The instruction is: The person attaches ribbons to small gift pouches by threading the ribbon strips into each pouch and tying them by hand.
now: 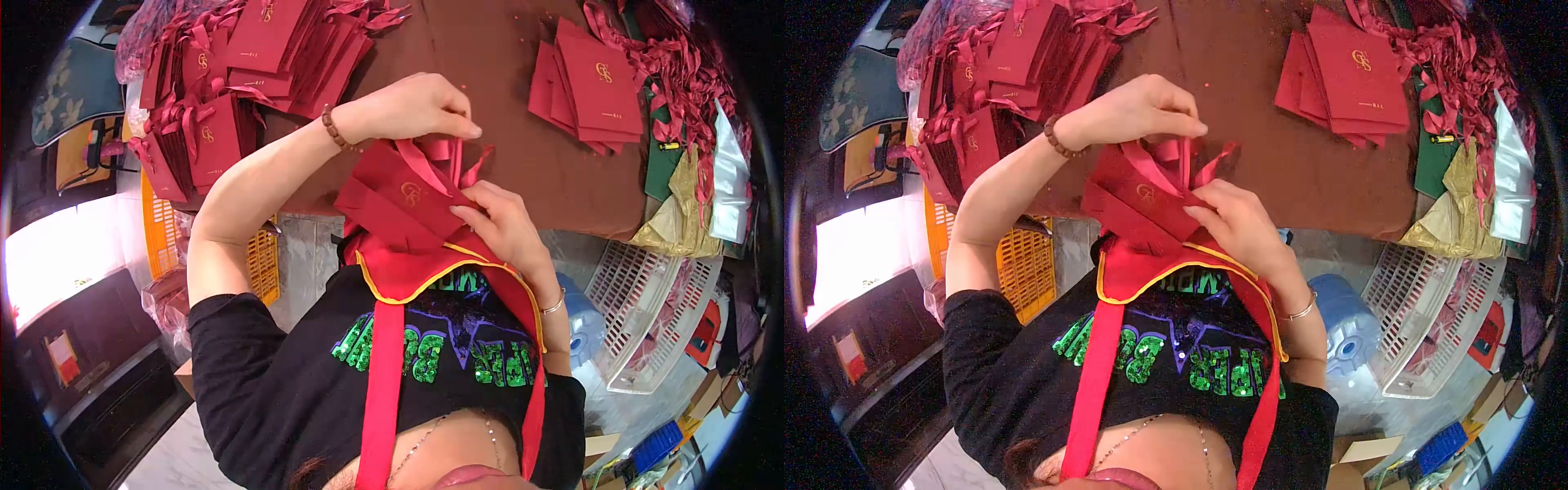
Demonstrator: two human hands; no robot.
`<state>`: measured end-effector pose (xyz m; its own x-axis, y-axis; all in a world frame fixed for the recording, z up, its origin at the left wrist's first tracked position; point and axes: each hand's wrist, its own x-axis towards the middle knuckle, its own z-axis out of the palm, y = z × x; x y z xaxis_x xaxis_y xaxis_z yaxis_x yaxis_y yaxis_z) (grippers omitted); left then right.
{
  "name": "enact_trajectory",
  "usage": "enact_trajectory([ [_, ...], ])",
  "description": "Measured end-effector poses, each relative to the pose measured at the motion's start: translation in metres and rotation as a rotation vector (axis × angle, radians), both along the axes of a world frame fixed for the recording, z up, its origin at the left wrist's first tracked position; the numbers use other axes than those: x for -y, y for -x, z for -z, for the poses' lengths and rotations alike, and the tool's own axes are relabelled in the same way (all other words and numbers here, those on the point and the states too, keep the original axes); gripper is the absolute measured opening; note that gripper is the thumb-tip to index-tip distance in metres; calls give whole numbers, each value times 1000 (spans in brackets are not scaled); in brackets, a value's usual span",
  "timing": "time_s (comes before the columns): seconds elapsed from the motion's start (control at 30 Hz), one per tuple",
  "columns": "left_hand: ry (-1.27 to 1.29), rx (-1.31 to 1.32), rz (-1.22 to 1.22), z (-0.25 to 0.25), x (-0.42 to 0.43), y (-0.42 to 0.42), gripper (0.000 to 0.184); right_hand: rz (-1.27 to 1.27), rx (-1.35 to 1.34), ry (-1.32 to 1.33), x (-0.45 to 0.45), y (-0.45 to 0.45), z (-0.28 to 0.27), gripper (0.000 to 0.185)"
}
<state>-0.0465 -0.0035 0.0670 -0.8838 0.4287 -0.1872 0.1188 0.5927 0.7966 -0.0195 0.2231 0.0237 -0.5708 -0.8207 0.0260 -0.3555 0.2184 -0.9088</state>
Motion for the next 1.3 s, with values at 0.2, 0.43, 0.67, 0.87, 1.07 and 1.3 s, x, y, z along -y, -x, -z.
enact_trajectory([
  [0.2,-304,526,-218,5,11,-11,25,453,-208,23,23,-3,0,28],
  [0.43,-557,665,-358,21,14,-14,25,195,-595,-46,75,-10,-2,24],
  [0.67,-648,767,-145,43,31,-12,22,188,-538,367,88,-21,7,22],
  [0.87,-574,583,-372,45,30,-13,26,-86,-740,324,71,-30,1,31],
  [1.07,-605,400,-383,26,36,-18,26,504,-519,69,23,-10,28,56],
  [1.3,-726,354,-459,23,11,-24,25,222,507,169,23,-11,19,84],
])
